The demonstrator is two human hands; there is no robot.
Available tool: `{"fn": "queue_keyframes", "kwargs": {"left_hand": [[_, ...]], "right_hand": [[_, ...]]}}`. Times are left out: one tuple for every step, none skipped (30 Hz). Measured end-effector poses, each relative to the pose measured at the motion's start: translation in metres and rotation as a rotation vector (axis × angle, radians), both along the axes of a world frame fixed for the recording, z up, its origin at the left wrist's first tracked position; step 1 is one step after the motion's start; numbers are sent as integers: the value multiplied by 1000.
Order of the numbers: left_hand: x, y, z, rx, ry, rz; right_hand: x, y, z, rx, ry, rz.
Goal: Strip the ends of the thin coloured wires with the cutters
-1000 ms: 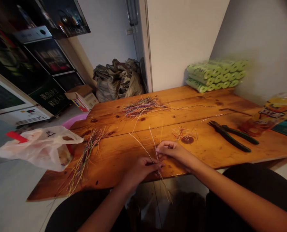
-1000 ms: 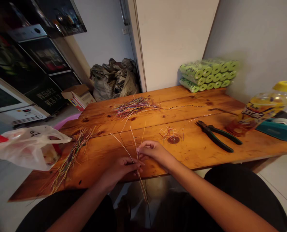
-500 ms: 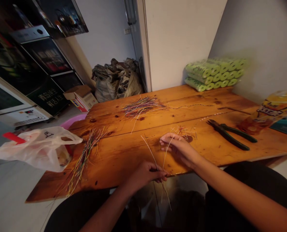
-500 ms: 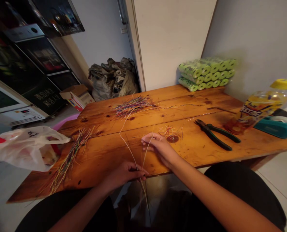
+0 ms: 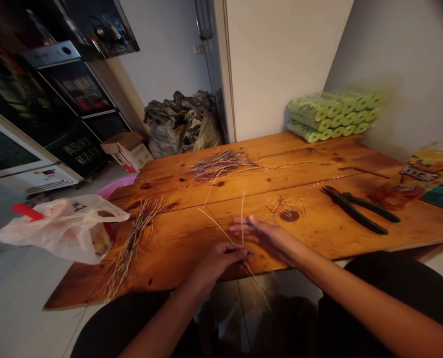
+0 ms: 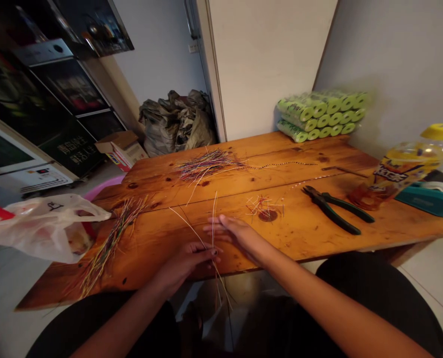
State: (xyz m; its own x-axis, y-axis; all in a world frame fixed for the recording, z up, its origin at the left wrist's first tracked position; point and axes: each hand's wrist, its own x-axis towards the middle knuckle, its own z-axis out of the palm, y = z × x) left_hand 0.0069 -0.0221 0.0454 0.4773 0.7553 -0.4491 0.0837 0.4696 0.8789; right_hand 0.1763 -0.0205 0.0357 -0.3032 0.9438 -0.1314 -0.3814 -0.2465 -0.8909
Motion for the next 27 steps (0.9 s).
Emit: {"fn": "queue_keyframes", "kwargs": {"left_hand": [[0, 0, 0, 17, -6, 3], [0, 0, 0, 27, -8, 0], [-1, 0, 0, 29, -6, -7], [-1, 0, -1, 23, -1, -15], [-1, -1, -1, 12, 5, -23], [-1, -1, -1, -4, 9, -28], [-1, -2, -2, -20, 10, -26], [0, -2, -2, -37, 10, -25], [0, -2, -3, -51, 8, -23], [0, -2, -3, -63, 6, -20], [0, -2, -3, -71, 4, -16], [1, -2, -3, -76, 0, -11], [1, -2, -3, -76, -4, -9], [1, -2, -3, -74, -8, -10], [2, -2, -3, -73, -10, -10], [2, -2, -3, -75, -11, -15], [3, -3, -3, -77, -9, -23], [3, -3, -3, -78, -7, -30], [3, -3, -3, -76, -5, -36], [3, -3, -4, -69, -2, -38], [3, -3, -4, -53, 3, -40], [3, -2, -4, -30, 7, -39], [2, -1, -4, -5, 11, -33], [2, 0, -4, 18, 15, -21], [1, 1, -5, 36, 18, -7], [1, 2, -5, 47, 19, 11], [0, 3, -6, 47, 16, 31]], "right_hand": [[-1, -1, 0, 9, -26, 16], [-2, -2, 0, 20, -55, 23], [-2, -3, 0, 31, -86, 22], [-3, -3, 1, 40, -117, 19], [-2, -4, 1, 47, -143, 10], [-2, -3, 1, 50, -163, -3], [-2, -3, 2, 49, -178, -20], [-1, -2, 2, 47, -190, -43], [-1, -2, 3, 47, -200, -68], [0, -2, 3, 48, -208, -96], [0, -1, 3, 51, -209, -125], [0, -1, 3, 52, -203, -151], [0, -1, 3, 52, -189, -173], [0, -1, 3, 52, -172, -195], [0, 0, 3, 53, -152, -219], [1, 0, 4, 55, -133, -245], [2, 1, 5, 61, -110, -276], [4, 2, 6, 70, -85, -316], [7, 3, 7, 80, -60, -364], [12, 4, 9, 92, -30, -420], [17, 6, 11, 104, -4, -479], [23, 7, 13, 116, 16, -533], [29, 9, 15, 128, 36, -585], [35, 10, 17, 130, 40, -609], [40, 11, 19, 126, 36, -608], [43, 11, 20, 118, 23, -586], [45, 11, 21, 106, -1, -543]]}}
